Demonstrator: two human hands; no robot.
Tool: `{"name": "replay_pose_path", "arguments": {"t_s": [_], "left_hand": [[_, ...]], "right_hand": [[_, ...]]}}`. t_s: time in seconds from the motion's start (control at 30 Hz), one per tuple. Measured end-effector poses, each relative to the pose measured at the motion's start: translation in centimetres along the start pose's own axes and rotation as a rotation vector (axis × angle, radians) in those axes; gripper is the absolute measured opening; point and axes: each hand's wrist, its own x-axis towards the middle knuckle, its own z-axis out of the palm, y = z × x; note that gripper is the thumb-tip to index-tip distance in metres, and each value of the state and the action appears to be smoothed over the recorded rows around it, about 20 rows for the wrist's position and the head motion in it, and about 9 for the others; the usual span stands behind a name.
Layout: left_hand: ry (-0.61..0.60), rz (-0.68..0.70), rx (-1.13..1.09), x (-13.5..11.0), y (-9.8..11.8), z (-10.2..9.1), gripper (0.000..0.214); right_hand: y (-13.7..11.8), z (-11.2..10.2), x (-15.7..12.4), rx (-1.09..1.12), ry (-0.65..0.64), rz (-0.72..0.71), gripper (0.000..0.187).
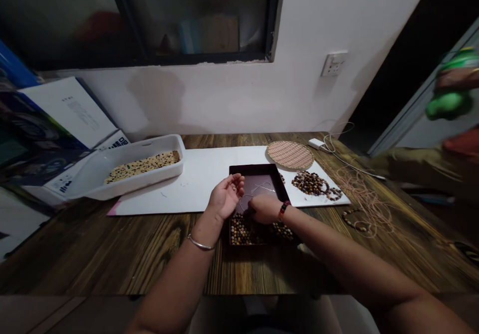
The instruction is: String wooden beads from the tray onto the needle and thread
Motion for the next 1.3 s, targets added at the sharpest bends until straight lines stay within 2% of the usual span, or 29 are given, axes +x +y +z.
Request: {"name": "replay_pose_path", "arguments": {"t_s": [0.2, 0.6, 0.8, 1.03, 1.2, 1.3], "left_hand": [[-0.035, 0.012, 0.064, -0.1, -0.3, -0.1, 0.011], [-0.111, 0.078, 0.233, -0.6, -1.0, -0.1, 0.010], [-0.109, 0.117, 0.220, -0.4, -0.8, -0.2, 0.013], [-0.144, 0.171, 0.324, -0.3, -1.2, -0.3, 0.021], [-0.133, 0.176, 0.351, -0.4, -1.2, -0.2, 0.025], [-0.130, 0.175, 0.363, -0.4, -1.2, -0.2, 0.026]], "right_hand": [[0.5, 0.3, -0.4, -0.006, 0.004, -0.027, 0.025], [2.0, 0.4, -0.9, 0.107, 0.143, -0.016, 0.029], [2.9, 0.6, -0.9, 0.189, 0.075, -0.063, 0.026], [3.1, -0.6, -1.9, 0.229, 0.126, -0.042, 0.029], [2.7, 0.2, -2.2, 0.156, 0.049, -0.024, 0.018], [2.6, 0.7, -2.1, 0.128, 0.063, -0.005, 0.019]]}}
